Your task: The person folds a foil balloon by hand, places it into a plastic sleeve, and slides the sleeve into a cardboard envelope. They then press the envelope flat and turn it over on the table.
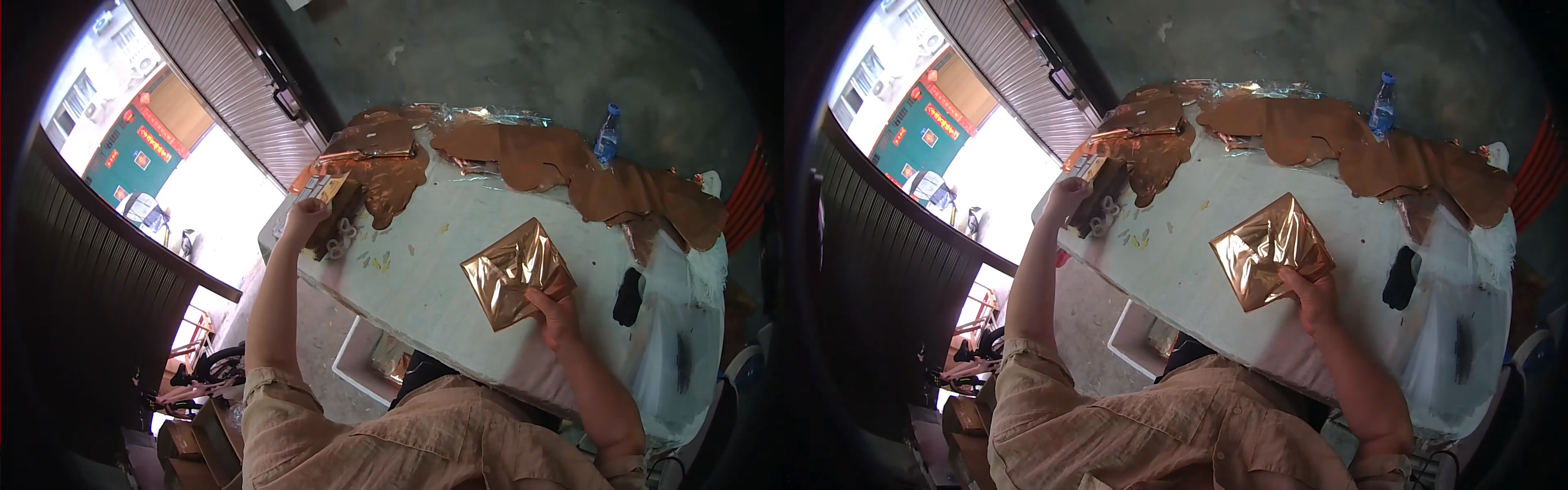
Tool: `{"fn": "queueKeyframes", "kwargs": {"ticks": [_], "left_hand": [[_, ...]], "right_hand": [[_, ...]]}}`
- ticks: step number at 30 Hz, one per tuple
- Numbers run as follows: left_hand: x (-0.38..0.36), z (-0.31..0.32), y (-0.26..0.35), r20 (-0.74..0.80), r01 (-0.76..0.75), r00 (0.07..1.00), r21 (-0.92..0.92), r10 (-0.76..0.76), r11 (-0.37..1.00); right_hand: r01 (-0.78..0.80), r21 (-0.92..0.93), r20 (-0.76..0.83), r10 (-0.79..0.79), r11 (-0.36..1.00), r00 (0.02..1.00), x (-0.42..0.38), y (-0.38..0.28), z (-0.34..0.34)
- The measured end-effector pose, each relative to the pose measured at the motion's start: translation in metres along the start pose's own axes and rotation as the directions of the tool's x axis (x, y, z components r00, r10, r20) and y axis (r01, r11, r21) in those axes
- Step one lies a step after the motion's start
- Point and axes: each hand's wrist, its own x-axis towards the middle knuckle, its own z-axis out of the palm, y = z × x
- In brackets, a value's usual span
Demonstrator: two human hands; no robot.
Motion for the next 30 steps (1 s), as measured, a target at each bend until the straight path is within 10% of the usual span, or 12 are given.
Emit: {"fn": "queueKeyframes", "kwargs": {"ticks": [5,12,16,18,26,30], "left_hand": [[-0.007,-0.014,0.021,-0.047,0.079,0.995,-0.223,-0.091,0.972],[-0.042,-0.031,0.118,-0.209,-0.281,0.955,-0.412,0.211,0.867],[-0.076,0.017,0.134,0.026,-0.157,0.979,-0.524,0.2,0.837],[-0.098,0.056,0.133,0.061,-0.101,0.992,-0.167,0.112,0.981],[-0.164,0.152,0.122,0.08,-0.515,0.857,0.185,0.51,0.837],[-0.149,0.128,0.099,0.025,-0.494,0.859,0.305,0.511,0.814]], "right_hand": [[0.053,0.022,0.0,-0.053,0.998,0.999,0.001,0.003,-0.001],[-0.034,0.07,-0.051,0.037,0.997,0.998,0.002,-0.013,-0.006],[-0.023,0.178,-0.005,0.024,0.984,1.0,0.001,-0.044,-0.003],[0.001,0.186,0.063,-0.013,0.982,0.998,0.0,-0.045,-0.009],[-0.045,0.068,0.05,0.042,0.997,0.998,0.001,-0.021,-0.013],[-0.053,0.061,0.051,0.05,0.997,0.997,0.001,-0.019,-0.012]]}}
